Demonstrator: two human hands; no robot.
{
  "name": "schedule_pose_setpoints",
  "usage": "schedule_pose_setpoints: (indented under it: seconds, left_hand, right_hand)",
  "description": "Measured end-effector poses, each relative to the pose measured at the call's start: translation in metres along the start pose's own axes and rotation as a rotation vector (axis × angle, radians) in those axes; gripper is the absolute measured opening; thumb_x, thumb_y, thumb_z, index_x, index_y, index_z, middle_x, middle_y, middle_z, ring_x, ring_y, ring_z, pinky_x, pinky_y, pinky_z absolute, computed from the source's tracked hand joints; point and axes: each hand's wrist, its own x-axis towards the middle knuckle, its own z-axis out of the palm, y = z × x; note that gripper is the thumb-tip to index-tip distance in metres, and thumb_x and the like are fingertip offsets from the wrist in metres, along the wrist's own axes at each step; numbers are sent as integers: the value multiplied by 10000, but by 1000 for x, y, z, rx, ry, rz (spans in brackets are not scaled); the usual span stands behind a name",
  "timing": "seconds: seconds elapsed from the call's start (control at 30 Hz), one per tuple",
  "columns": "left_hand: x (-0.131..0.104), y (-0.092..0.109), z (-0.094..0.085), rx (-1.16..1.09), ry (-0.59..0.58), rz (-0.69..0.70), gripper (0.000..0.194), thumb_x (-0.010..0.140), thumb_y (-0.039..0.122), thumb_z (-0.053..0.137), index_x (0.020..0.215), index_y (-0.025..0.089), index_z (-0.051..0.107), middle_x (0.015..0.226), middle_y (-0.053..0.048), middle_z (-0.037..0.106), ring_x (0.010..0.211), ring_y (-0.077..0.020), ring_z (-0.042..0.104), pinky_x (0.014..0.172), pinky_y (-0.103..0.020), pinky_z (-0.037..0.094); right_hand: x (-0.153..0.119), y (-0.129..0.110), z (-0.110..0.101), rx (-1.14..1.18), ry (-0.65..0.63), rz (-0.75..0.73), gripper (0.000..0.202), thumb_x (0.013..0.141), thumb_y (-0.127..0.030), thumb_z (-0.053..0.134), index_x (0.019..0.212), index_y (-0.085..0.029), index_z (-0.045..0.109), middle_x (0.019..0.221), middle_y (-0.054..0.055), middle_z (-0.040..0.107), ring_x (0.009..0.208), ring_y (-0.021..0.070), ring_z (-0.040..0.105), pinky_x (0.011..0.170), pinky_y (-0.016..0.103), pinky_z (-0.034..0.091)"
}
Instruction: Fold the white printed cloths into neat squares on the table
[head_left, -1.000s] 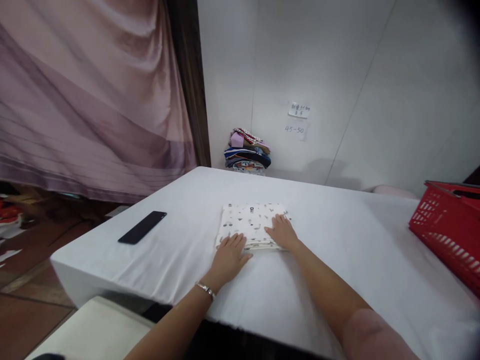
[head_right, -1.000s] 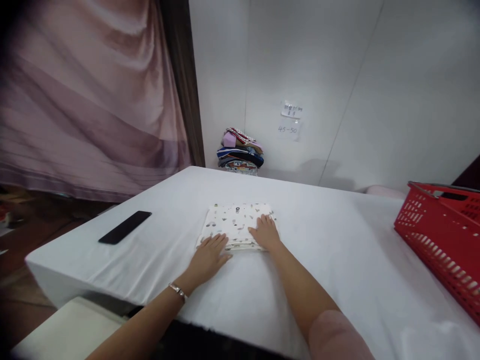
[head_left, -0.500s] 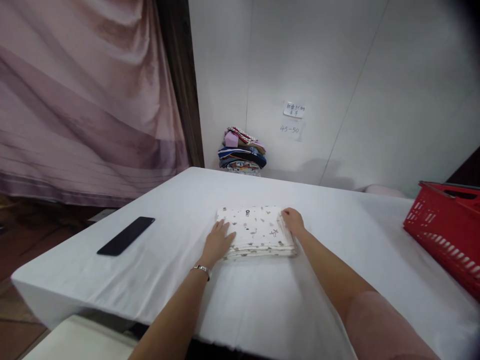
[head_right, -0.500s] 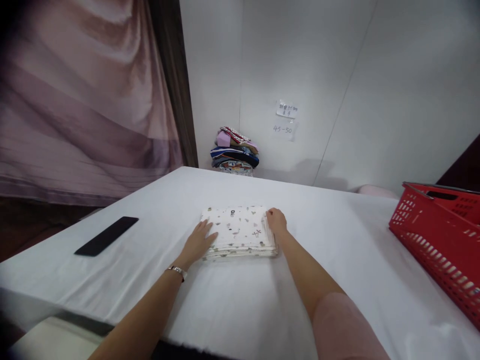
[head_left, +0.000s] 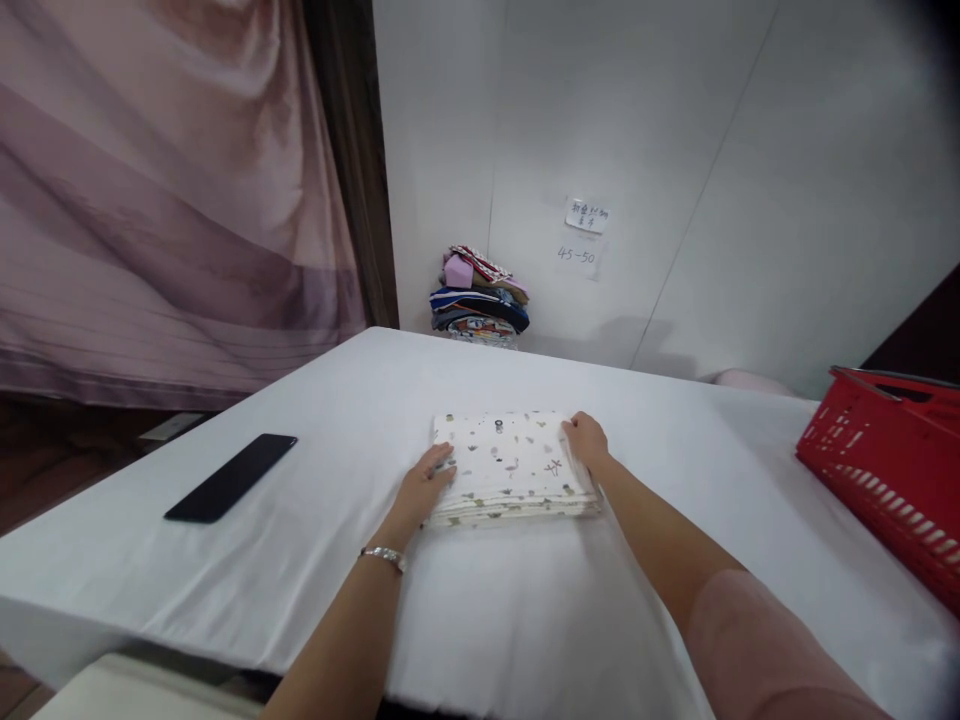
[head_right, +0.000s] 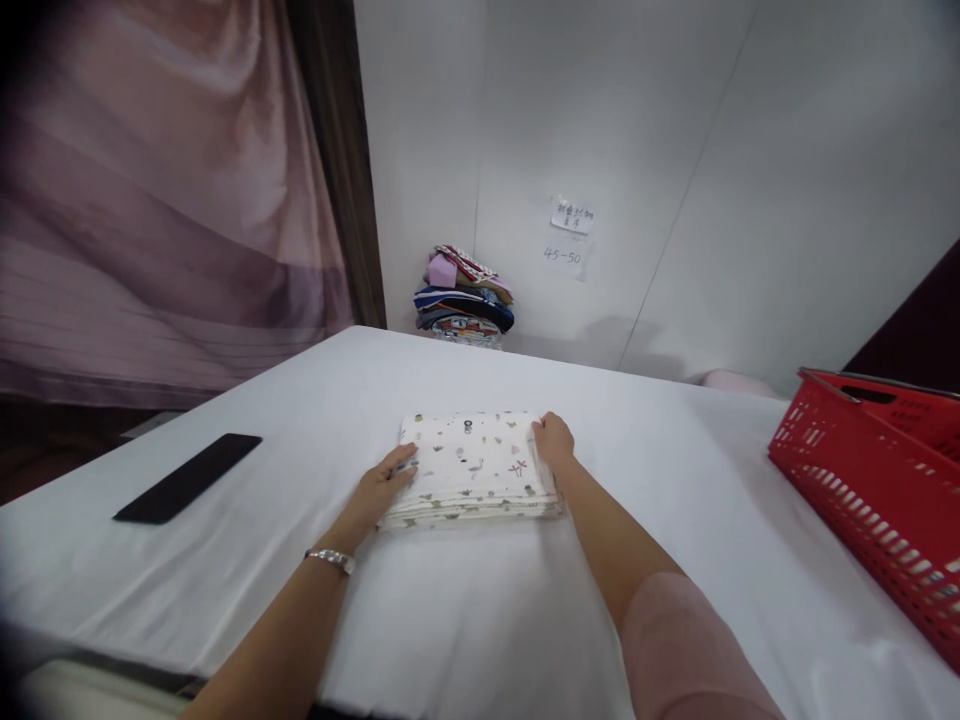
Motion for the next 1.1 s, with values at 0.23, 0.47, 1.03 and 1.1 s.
schedule_pose_setpoints:
  seconds: [0.23, 0.47, 1.03, 1.1]
  left_hand:
    - [1, -3, 2, 35, 0, 37, 388, 690, 358, 591, 1043, 212, 657, 1283, -40, 542, 1271, -210, 400, 1102, -376, 253]
    - [2, -4, 3, 53, 6, 42, 382, 693, 361, 584, 1037, 215, 663, 1283, -35, 543, 1272, -204, 396, 1096, -367, 262]
    - [3, -5, 2, 6, 13, 11, 385, 683, 380, 593, 1012, 193, 667, 1280, -53, 543, 1256, -215, 416, 1099, -364, 250]
    - [4, -5, 2, 8, 11, 15, 367, 674, 375, 602, 985, 194, 675, 1263, -52, 558, 1250, -217, 423, 1099, -368, 249]
  right_hand:
    - [0, -6, -7, 61, 26, 12, 147, 858, -309, 444, 837, -190, 528, 848, 65, 609, 819, 184, 545, 645, 262, 342]
    - [17, -1, -10, 315, -116, 120, 217, 831, -343, 502, 678, -190, 497, 658, 30, 578, 669, 154, 561, 581, 242, 385]
    - [23, 11, -11, 731, -332, 226, 49, 729, -193, 604, 754, -155, 583, 512, -42, 525, 434, 59, 447, 405, 163, 332]
    - [23, 11, -10, 702, -299, 233, 35, 737, -187, 595, 744, -155, 583, 505, -46, 519, 431, 57, 448, 409, 160, 341]
